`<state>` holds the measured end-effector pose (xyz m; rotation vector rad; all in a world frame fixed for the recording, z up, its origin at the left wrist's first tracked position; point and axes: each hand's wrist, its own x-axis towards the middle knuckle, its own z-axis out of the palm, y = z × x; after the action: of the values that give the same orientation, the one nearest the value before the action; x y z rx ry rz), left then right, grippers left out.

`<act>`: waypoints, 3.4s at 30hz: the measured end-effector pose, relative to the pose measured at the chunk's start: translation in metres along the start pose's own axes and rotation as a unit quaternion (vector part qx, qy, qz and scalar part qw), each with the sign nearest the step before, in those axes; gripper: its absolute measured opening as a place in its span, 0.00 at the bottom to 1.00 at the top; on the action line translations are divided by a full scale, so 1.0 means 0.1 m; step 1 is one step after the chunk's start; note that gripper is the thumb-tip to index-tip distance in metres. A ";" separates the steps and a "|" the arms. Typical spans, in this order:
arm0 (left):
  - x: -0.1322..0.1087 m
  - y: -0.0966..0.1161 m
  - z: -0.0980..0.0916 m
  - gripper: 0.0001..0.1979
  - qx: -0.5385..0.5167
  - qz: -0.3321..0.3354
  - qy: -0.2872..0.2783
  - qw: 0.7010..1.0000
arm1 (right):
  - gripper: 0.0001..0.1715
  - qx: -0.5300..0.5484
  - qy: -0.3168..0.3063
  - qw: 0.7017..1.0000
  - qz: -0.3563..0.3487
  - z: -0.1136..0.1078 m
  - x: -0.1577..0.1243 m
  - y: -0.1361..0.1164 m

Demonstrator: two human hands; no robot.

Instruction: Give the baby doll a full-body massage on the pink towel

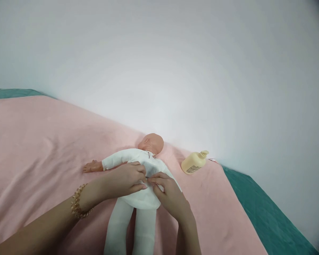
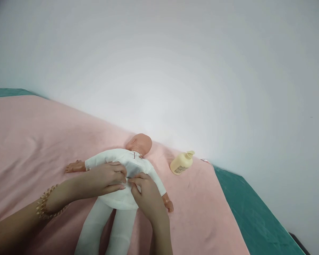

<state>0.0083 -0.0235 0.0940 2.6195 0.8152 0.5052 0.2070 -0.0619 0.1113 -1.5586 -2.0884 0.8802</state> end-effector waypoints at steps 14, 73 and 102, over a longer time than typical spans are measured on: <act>-0.01 -0.07 0.12 0.09 0.023 -0.023 0.004 0.999 | 0.20 -0.049 -0.041 0.998 -0.014 0.06 0.03 0.04; 0.14 -0.66 0.42 0.32 0.057 -0.002 0.147 0.988 | 0.30 -0.019 0.172 0.980 -0.097 0.43 0.45 0.62; 0.14 -0.75 0.47 0.29 0.055 -0.001 0.148 0.987 | 0.34 -0.012 0.140 0.986 -0.087 0.44 0.50 0.68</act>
<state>0.0040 0.0320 0.0244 2.6809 0.9597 0.8886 0.2115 -0.0131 0.0298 -1.3948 -2.0000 0.5419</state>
